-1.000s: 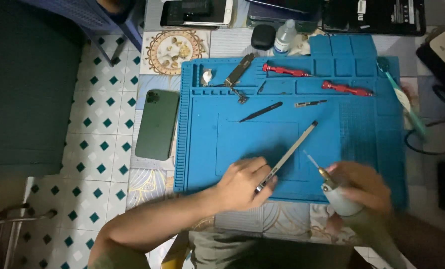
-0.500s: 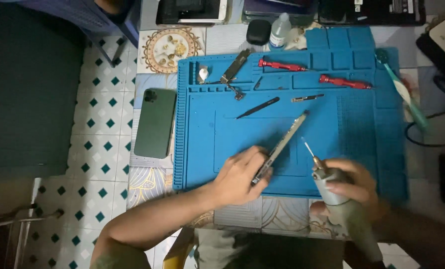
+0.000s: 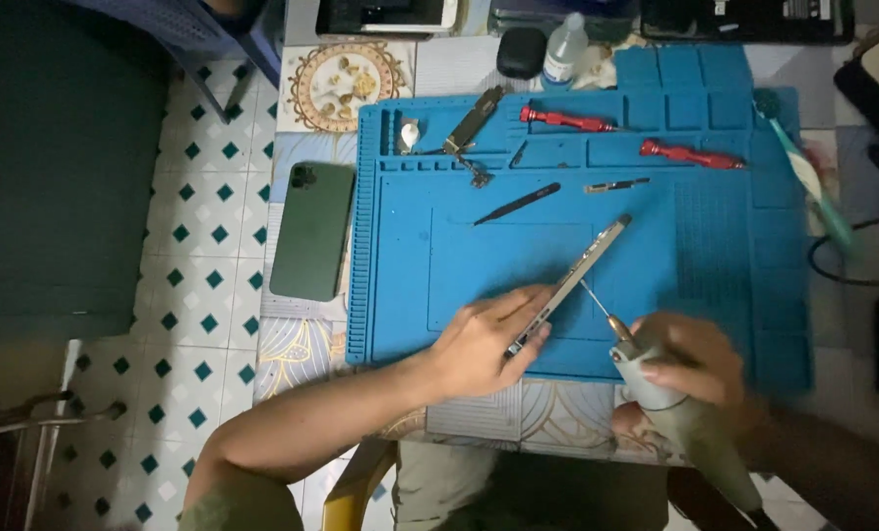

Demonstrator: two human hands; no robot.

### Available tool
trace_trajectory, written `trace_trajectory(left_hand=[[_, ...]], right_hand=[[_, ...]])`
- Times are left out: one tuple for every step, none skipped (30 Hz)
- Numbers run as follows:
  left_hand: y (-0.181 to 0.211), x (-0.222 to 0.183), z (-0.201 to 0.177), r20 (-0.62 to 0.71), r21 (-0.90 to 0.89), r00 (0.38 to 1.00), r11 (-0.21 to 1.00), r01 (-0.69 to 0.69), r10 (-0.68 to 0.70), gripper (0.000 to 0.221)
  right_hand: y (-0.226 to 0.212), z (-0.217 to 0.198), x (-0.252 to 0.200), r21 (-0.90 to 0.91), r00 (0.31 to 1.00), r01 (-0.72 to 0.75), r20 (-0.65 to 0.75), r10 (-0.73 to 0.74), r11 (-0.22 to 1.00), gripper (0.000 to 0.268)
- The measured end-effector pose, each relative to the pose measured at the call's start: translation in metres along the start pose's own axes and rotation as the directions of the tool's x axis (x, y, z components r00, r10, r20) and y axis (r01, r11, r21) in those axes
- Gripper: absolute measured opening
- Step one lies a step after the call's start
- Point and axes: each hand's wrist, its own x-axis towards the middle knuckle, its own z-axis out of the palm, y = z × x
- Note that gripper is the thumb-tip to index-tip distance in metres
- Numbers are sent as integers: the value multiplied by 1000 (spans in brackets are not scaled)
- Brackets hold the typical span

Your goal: Using a handheld rotary tool to grind and refine the internal edges of a smartphone frame on a repair bench.

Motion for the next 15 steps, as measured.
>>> trace_trajectory(left_hand=[[0, 1, 0, -2, 0, 1000, 1000, -3, 3, 37], [-1, 1, 0, -10, -22, 1000, 1000, -14, 13, 38], [0, -1, 1, -18, -46, 1000, 999, -14, 13, 39], [-2, 0, 2, -20, -49, 1000, 999, -7, 6, 39], [-3, -1, 2, -13, -30, 1000, 999, -20, 20, 39], [-4, -2, 3, -6, -11, 999, 999, -33, 33, 40], [-4, -3, 3, -4, -12, 1000, 999, -31, 30, 40], [-4, -4, 3, -2, -40, 1000, 999, -23, 23, 41], [-4, -3, 2, -2, -66, 1000, 998, -21, 20, 43], [-6, -3, 2, -2, -65, 1000, 998, -24, 24, 43], [-7, -4, 4, -19, -45, 999, 999, -29, 28, 43], [-9, -6, 6, -37, -25, 999, 999, -34, 33, 43], [-15, -10, 8, -34, -31, 999, 999, -25, 24, 43], [-21, -13, 10, -5, -15, 1000, 1000, 8, -8, 48], [-22, -23, 16, 27, -9, 998, 998, 58, -58, 55]], right_hand=[[-12, 1, 2, -3, 1000, 1, -1, -1, 1000, 28], [-23, 2, 4, 20, 999, -38, -19, 39, 999, 23], [-35, 4, 5, 50, 996, -83, -29, 84, 995, 20], [-55, 5, 15, 53, 996, -88, -24, 89, 995, 20], [-76, 8, 24, -201, 975, 172, -102, -195, 964, 42], [-96, 10, 33, -453, 875, 381, -104, -473, 806, 73], [-97, 11, 34, -451, 876, 380, -106, -471, 808, 73], [-99, 12, 34, -410, 895, 350, -120, -430, 842, 75], [-101, 12, 35, -373, 910, 321, -132, -392, 871, 77], [-105, 10, 36, -375, 909, 322, -134, -394, 869, 77], [-109, 8, 36, -310, 933, 295, -109, -342, 904, 77], [-111, 6, 35, -244, 954, 263, -81, -290, 933, 77], [-108, 8, 34, -237, 956, 256, -79, -281, 937, 77], [-104, 10, 33, -242, 946, 272, -112, -305, 931, 72], [-103, 14, 26, -233, 940, 275, -141, -312, 933, 68]])
